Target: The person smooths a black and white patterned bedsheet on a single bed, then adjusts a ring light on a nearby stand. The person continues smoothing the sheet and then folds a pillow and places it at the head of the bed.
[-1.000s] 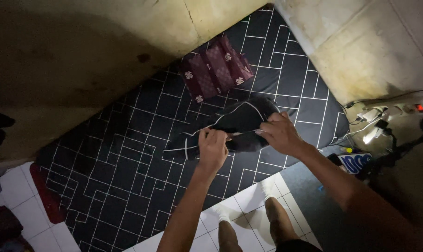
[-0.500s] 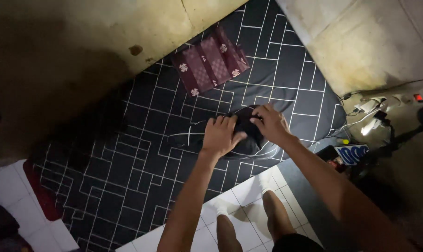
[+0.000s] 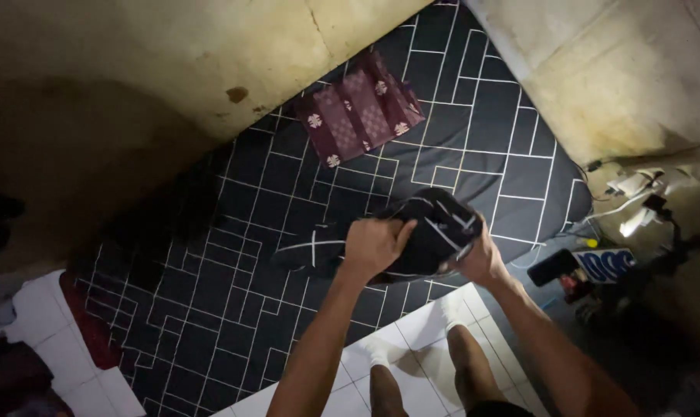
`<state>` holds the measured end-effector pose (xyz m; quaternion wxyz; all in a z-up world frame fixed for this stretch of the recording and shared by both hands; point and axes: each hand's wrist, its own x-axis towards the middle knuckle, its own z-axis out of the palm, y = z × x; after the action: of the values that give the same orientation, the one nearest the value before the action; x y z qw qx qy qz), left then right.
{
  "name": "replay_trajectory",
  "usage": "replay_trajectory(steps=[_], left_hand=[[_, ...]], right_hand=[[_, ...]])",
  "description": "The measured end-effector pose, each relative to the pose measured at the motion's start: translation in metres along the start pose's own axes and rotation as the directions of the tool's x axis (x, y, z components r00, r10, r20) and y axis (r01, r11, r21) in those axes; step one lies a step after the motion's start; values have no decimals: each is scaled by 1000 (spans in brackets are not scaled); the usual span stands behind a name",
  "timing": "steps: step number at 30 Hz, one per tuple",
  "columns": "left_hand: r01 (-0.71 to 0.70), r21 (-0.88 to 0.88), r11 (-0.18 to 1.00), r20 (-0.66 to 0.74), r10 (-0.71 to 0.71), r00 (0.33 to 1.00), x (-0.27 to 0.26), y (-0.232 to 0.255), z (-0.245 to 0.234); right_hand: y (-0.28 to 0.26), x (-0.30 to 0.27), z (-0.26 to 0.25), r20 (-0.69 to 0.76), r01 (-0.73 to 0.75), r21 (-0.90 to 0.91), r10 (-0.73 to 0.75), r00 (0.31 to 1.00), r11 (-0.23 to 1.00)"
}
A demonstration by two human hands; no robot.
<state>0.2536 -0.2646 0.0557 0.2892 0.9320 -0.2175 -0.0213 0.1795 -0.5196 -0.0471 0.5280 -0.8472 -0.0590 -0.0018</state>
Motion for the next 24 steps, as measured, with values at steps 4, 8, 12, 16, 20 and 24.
replay_trajectory(steps=[4, 8, 12, 16, 20, 24], left_hand=[[35, -35, 999, 32, -34, 999, 37, -17, -13], [110, -59, 992, 44, -108, 993, 70, -62, 1], [191, 1, 982, 43, -191, 981, 77, -120, 89], [252, 145, 957, -112, -238, 965, 90, -181, 139], [360, 232, 903, -178, -325, 929, 102, -295, 172], [520, 22, 854, 39, -521, 853, 49, -338, 205]], right_hand=[[7, 23, 0, -139, -254, -217, 228, 964, 942], [-33, 66, 2, -173, -235, -314, 188, 967, 920], [27, 96, 14, -32, -264, -382, 273, 961, 886], [117, 100, 29, 184, -206, -309, 271, 945, 929], [183, 97, 45, 252, -76, -454, 211, 944, 887], [200, 87, 54, 305, -187, -628, 460, 834, 755]])
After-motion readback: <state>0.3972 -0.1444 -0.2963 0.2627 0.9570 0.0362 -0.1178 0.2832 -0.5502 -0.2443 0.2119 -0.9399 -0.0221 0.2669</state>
